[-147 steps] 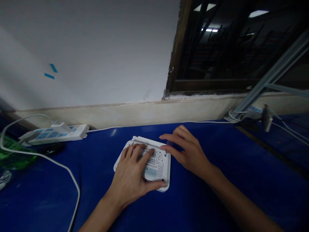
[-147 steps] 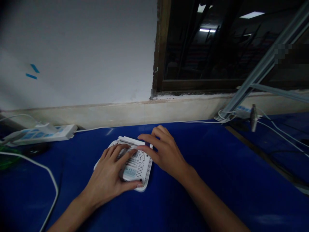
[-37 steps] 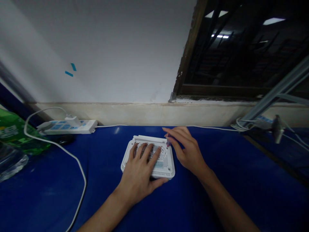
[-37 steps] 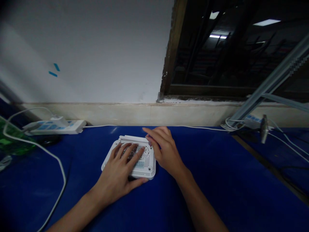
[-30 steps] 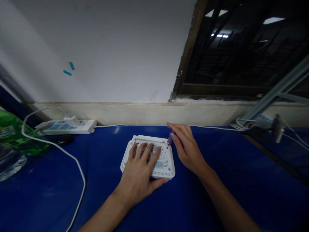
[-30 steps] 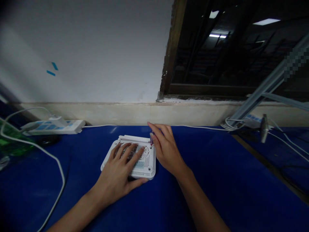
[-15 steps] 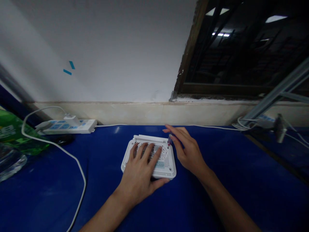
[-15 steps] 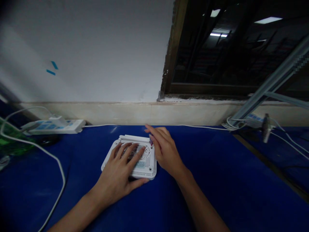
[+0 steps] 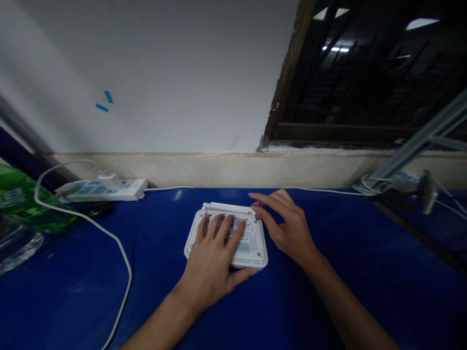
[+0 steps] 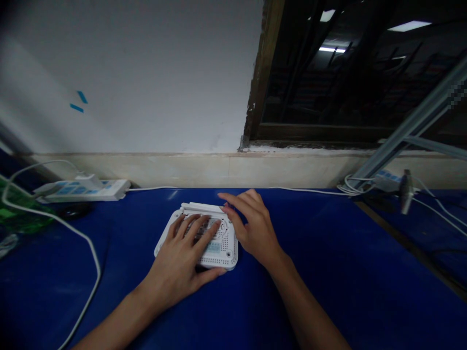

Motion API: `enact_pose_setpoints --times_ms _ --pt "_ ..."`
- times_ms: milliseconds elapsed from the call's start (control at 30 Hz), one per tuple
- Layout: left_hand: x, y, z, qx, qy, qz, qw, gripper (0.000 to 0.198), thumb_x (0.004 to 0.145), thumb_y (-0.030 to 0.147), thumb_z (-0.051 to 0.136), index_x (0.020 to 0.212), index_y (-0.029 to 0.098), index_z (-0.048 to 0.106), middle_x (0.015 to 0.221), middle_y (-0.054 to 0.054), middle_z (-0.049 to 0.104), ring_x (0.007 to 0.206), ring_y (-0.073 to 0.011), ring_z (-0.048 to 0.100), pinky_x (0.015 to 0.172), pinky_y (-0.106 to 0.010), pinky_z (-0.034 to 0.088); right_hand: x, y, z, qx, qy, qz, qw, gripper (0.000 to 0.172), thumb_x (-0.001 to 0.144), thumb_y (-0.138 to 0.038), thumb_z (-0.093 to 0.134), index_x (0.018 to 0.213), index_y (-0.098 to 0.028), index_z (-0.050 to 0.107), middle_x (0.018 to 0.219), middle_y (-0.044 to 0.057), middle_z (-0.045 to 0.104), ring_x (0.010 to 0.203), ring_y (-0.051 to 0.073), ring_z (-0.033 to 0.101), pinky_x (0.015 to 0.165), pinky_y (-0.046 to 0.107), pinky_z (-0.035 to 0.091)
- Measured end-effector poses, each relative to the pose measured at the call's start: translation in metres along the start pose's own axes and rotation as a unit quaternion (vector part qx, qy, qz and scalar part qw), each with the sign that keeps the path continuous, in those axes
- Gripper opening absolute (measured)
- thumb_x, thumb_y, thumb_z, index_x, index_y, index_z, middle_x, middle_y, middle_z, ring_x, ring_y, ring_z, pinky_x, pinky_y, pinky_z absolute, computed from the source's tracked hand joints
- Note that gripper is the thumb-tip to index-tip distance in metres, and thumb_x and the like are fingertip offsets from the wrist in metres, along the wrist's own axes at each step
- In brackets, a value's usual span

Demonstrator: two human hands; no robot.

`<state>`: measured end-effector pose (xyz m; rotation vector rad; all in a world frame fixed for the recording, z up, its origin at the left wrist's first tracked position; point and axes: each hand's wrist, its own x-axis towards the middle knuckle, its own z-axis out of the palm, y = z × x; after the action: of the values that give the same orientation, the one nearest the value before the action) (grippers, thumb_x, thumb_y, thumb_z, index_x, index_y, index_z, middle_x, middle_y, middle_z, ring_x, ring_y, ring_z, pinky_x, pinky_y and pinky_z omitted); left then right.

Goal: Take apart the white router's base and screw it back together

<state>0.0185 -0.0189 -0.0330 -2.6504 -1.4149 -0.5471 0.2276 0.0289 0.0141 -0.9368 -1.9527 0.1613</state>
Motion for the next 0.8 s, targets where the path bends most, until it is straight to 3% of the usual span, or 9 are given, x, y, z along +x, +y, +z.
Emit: enact_pose_setpoints --times_ms 100,267,467,533,667,800 --pt "0.0003 0.0002 -0.0006 -0.003 -0.001 -0.004 1.0 0.087 0.087 0.079 0.052 0.155 0.025 0.042 0.155 -0.015 0.046 0.142 -0.0406 0.039 0.12 -0.064 0.021 0.0006 0.0005 0.0 -0.034 0.015 0.003 0.999 0.028 0.097 -0.025 0.065 0.124 -0.027 0.07 0.091 0.006 0.07 0.09 0.025 0.061 0.086 0.044 0.05" --pt "0.0016 0.0006 -0.0017 -0.003 -0.001 -0.001 1.0 0.088 0.087 0.08 0.052 0.155 0.025 0.041 0.154 -0.015 0.047 0.142 -0.0403 0.039 0.12 -0.065 0.022 -0.0009 0.0021 -0.0019 0.025 -0.033 0.025 0.999 0.049 0.104 -0.017 0.047 0.15 -0.032 0.048 0.125 0.006 0.069 0.117 0.023 0.059 0.099 0.045 0.048" --pt "0.0005 0.0005 -0.0004 0.003 0.005 0.003 1.0 0.087 0.085 0.076 0.059 0.153 0.024 0.044 0.154 -0.016 0.047 0.14 -0.042 0.041 0.119 -0.067 0.023 0.0001 0.0025 -0.0005 -0.015 0.005 0.0 1.0 0.027 0.096 -0.022 0.066 0.122 -0.028 0.07 0.092 0.004 0.071 0.089 0.023 0.061 0.086 0.043 0.051" --pt "0.0002 0.0004 -0.0002 0.002 0.007 0.003 1.0 0.086 0.086 0.077 0.058 0.152 0.024 0.045 0.154 -0.015 0.048 0.141 -0.0415 0.041 0.119 -0.066 0.023 0.0005 0.0016 -0.0003 -0.022 0.005 0.003 1.0 0.03 0.097 -0.023 0.064 0.127 -0.028 0.068 0.094 0.005 0.07 0.092 0.024 0.061 0.088 0.045 0.051" --pt "0.0001 0.0005 -0.0002 0.003 0.006 0.004 1.0 0.088 0.086 0.077 0.057 0.154 0.023 0.043 0.153 -0.015 0.048 0.141 -0.0414 0.04 0.12 -0.066 0.023 -0.0009 0.0006 -0.0002 0.023 -0.041 0.019 0.999 0.048 0.103 -0.017 0.049 0.149 -0.031 0.05 0.118 0.007 0.071 0.112 0.024 0.06 0.097 0.046 0.05" --pt "0.0001 0.0008 0.0 0.005 0.007 0.004 1.0 0.088 0.085 0.075 0.06 0.154 0.023 0.043 0.154 -0.016 0.047 0.141 -0.0424 0.041 0.119 -0.067 0.023 -0.0019 0.0027 0.002 0.008 -0.02 0.009 1.0 0.038 0.1 -0.019 0.057 0.136 -0.031 0.062 0.103 0.004 0.073 0.097 0.024 0.063 0.088 0.043 0.052"
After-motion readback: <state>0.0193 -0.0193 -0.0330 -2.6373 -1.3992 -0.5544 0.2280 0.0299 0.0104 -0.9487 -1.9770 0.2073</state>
